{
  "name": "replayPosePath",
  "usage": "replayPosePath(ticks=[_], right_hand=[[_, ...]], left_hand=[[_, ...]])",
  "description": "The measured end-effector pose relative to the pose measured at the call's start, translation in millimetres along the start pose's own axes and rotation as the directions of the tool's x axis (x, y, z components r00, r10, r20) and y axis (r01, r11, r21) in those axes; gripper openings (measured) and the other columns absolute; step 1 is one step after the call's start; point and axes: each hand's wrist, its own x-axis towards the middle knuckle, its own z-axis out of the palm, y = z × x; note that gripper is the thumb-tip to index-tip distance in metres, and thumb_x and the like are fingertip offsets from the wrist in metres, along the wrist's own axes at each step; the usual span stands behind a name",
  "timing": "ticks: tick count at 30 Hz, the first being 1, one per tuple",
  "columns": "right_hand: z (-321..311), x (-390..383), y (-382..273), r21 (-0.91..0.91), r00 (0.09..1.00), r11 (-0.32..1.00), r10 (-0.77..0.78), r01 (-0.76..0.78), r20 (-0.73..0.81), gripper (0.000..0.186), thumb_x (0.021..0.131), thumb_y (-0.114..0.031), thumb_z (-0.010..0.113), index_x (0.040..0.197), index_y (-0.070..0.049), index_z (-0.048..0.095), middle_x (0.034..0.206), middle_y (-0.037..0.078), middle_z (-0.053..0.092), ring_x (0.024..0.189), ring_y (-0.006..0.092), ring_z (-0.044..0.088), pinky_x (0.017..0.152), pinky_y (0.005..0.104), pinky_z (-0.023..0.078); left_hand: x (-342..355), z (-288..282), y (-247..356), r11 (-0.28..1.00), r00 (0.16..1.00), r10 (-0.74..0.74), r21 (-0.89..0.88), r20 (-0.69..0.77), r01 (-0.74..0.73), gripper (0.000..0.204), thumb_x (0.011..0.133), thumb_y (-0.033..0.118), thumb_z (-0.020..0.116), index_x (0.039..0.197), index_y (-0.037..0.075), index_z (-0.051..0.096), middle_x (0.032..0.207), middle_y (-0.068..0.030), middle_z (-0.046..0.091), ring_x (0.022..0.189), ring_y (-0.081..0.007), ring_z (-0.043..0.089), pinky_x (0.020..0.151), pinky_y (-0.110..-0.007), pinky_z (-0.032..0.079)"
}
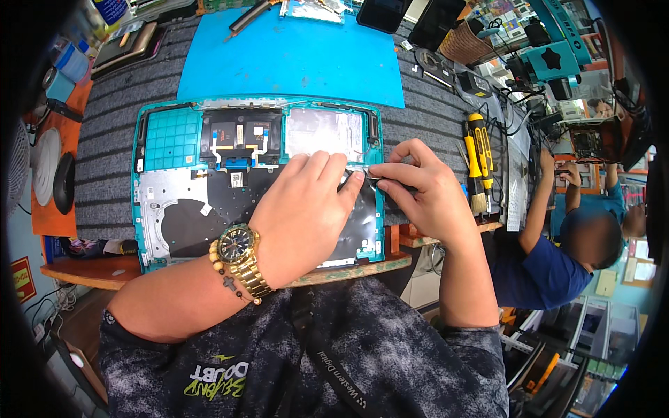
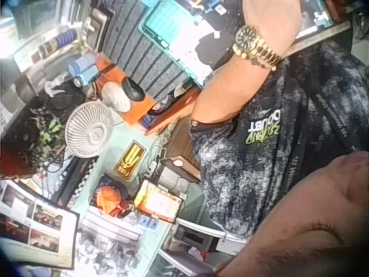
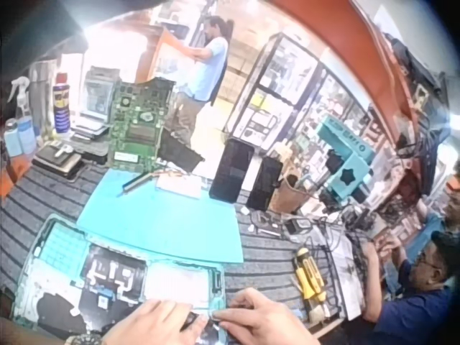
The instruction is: The person repairs a laptop by using a small tool to lift and disconnect internal ribbon cables and wires from the motherboard.
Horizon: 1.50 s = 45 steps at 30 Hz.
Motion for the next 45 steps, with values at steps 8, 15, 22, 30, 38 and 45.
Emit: replayPosePath(ticks=[8, 15, 22, 30, 38, 45], right_hand=[[-5.1, -2.0, -4.8, 0.013, 0.998, 0.998, 0.064, -0.064, 0.003, 0.025, 0.1, -0.008, 0.091, 0.124, -0.013, 0.093, 0.113, 0.01, 0.076, 0.096, 0.0299, 0.081, 0.085, 0.0435, 0.066], [5.2, -1.1, -7.3, 0.021, 1.0, 1.0, 0.014, -0.013, -0.022, 0.024, 0.1, -0.009, 0.091, 0.124, -0.012, 0.092, 0.12, 0.011, 0.079, 0.102, 0.0364, 0.083, 0.088, 0.0461, 0.066], [6.9, 1.3, -7.3, 0.023, 0.999, 1.0, 0.019, -0.02, 0.029, 0.022, 0.101, -0.01, 0.089, 0.123, -0.011, 0.092, 0.135, 0.013, 0.081, 0.104, 0.0394, 0.084, 0.088, 0.0482, 0.068], [9.1, 1.2, -12.2, 0.046, 1.0, 0.999, 0.024, -0.025, 0.003, 0.021, 0.103, -0.008, 0.086, 0.123, -0.01, 0.091, 0.136, 0.015, 0.081, 0.103, 0.0404, 0.085, 0.088, 0.048, 0.068], [16.3, -1.3, -15.0, 0.049, 0.999, 0.999, 0.0, 0.002, -0.049, 0.021, 0.102, -0.006, 0.086, 0.122, -0.008, 0.09, 0.131, 0.015, 0.082, 0.105, 0.0415, 0.084, 0.089, 0.0486, 0.068], [23.8, -3.8, -16.3, 0.028, 0.996, 1.0, 0.002, 0.0, -0.089, 0.019, 0.1, -0.003, 0.086, 0.118, -0.006, 0.088, 0.122, 0.013, 0.083, 0.104, 0.0407, 0.084, 0.088, 0.0488, 0.068]], left_hand=[[0.5, -2.8, 0.9, 1.0, 1.0, -0.01, -0.013, 0.015, 0.01, 0.056, 0.091, 0.005, 0.078, 0.146, -0.004, 0.082, 0.137, -0.0237, 0.069, 0.131, -0.0412, 0.068, 0.117, -0.054, 0.055], [-0.7, -2.0, 1.3, 1.0, 1.0, -0.005, 0.0, 0.01, 0.005, 0.053, 0.093, 0.005, 0.077, 0.145, -0.004, 0.081, 0.141, -0.0255, 0.07, 0.134, -0.0428, 0.069, 0.119, -0.055, 0.056], [-1.7, -2.2, -0.9, 1.0, 1.0, 0.004, -0.022, -0.009, -0.004, 0.048, 0.094, 0.006, 0.079, 0.14, -0.005, 0.083, 0.142, -0.0255, 0.071, 0.135, -0.0428, 0.07, 0.119, -0.055, 0.057], [-1.2, -2.6, -0.3, 0.999, 1.0, -0.016, -0.036, -0.011, 0.016, 0.047, 0.093, 0.005, 0.08, 0.139, -0.005, 0.084, 0.143, -0.025, 0.071, 0.135, -0.0422, 0.07, 0.119, -0.054, 0.057], [-1.2, -4.5, 0.2, 0.997, 0.998, -0.053, -0.063, -0.018, 0.052, 0.047, 0.091, 0.004, 0.083, 0.138, -0.003, 0.085, 0.143, -0.0243, 0.071, 0.135, -0.0427, 0.068, 0.117, -0.051, 0.058], [-0.1, -6.9, -2.1, 0.998, 0.999, -0.049, -0.04, 0.014, 0.049, 0.046, 0.091, 0.003, 0.084, 0.137, -0.001, 0.087, 0.138, -0.0221, 0.069, 0.131, -0.0408, 0.067, 0.112, -0.049, 0.059]])
